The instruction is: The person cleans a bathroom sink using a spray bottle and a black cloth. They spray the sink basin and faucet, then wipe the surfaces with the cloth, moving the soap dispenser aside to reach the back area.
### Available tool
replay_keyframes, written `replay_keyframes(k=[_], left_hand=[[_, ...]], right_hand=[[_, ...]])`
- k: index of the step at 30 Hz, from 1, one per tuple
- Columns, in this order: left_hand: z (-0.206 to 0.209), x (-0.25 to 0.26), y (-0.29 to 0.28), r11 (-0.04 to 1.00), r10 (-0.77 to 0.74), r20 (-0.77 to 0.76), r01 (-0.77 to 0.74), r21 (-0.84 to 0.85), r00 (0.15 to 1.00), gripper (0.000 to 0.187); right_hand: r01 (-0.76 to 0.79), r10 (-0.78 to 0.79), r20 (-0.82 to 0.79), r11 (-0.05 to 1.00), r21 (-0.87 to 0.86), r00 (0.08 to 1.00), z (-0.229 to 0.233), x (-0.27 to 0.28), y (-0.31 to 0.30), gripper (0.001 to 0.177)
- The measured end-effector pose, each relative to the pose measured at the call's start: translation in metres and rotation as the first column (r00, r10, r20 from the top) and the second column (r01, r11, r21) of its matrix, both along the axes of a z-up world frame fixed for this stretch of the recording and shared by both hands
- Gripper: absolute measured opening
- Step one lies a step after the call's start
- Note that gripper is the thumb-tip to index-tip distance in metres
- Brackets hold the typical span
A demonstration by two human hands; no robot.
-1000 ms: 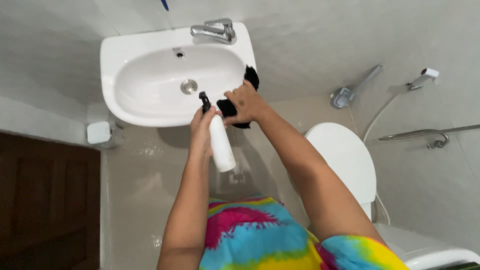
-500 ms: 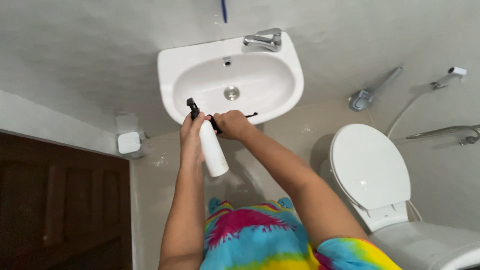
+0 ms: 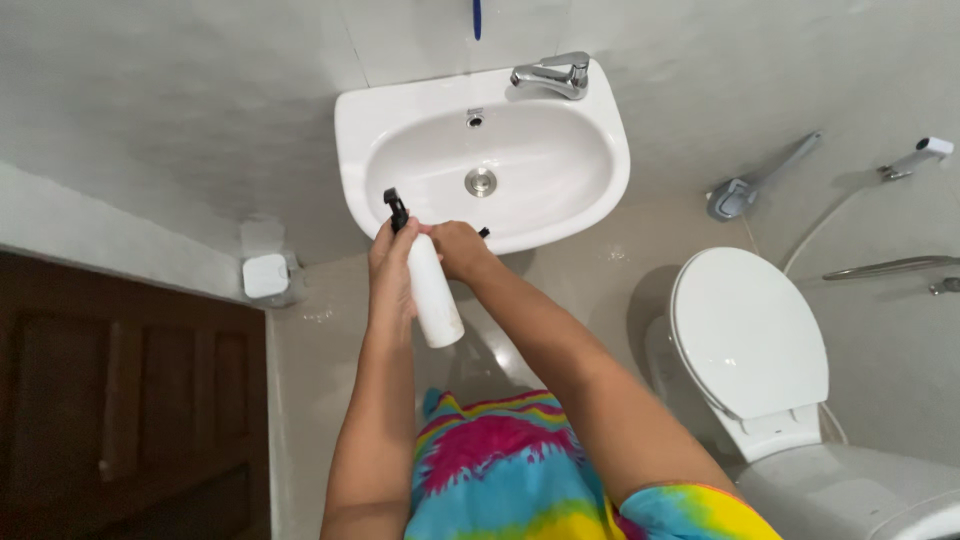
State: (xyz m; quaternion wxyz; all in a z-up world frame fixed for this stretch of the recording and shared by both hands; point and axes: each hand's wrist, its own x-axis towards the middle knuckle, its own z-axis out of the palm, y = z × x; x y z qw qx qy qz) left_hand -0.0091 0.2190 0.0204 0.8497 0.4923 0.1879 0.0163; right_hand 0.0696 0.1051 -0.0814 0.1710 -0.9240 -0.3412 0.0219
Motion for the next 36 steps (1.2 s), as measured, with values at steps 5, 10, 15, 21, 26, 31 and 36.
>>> replay_keyframes(k=[5,10,15,21,26,31,36], left_hand=[[-0.002,0.005,-0.044,1.000,0.017,-0.044,-0.017,0.002,0.999,0.040],[-0.006,0.015,-0.106,0.999,0.012,-0.034,-0.011,0.032,0.999,0.043],[-0.004,0.016,-0.149,1.000,0.005,-0.032,-0.005,0.008,0.999,0.049],[0.000,0.002,-0.137,0.996,0.088,-0.056,-0.088,0.009,0.995,0.051],[-0.002,-0.011,-0.099,0.991,0.133,-0.083,-0.132,0.017,0.988,0.046],[-0.010,-0.015,-0.049,0.993,0.119,-0.056,-0.119,0.016,0.991,0.037],[-0.010,-0.015,0.012,0.994,0.112,-0.039,-0.112,0.009,0.993,0.033]], right_hand=[[-0.054,0.054,0.016,0.999,-0.003,0.998,0.026,-0.003,-0.072,0.027],[-0.034,0.036,0.051,0.998,-0.053,0.998,0.048,0.005,-0.167,0.041],[-0.085,0.093,0.143,0.994,-0.061,0.985,0.051,0.027,-0.240,0.049],[-0.062,0.086,0.080,0.961,-0.269,0.993,0.054,0.035,-0.240,0.056],[-0.074,0.108,0.097,0.950,-0.304,0.989,0.056,0.025,-0.210,0.051],[-0.033,0.057,0.076,0.958,-0.284,0.995,0.053,0.004,-0.141,0.041],[-0.021,0.042,0.085,0.972,-0.235,0.996,0.048,-0.008,-0.062,0.040]])
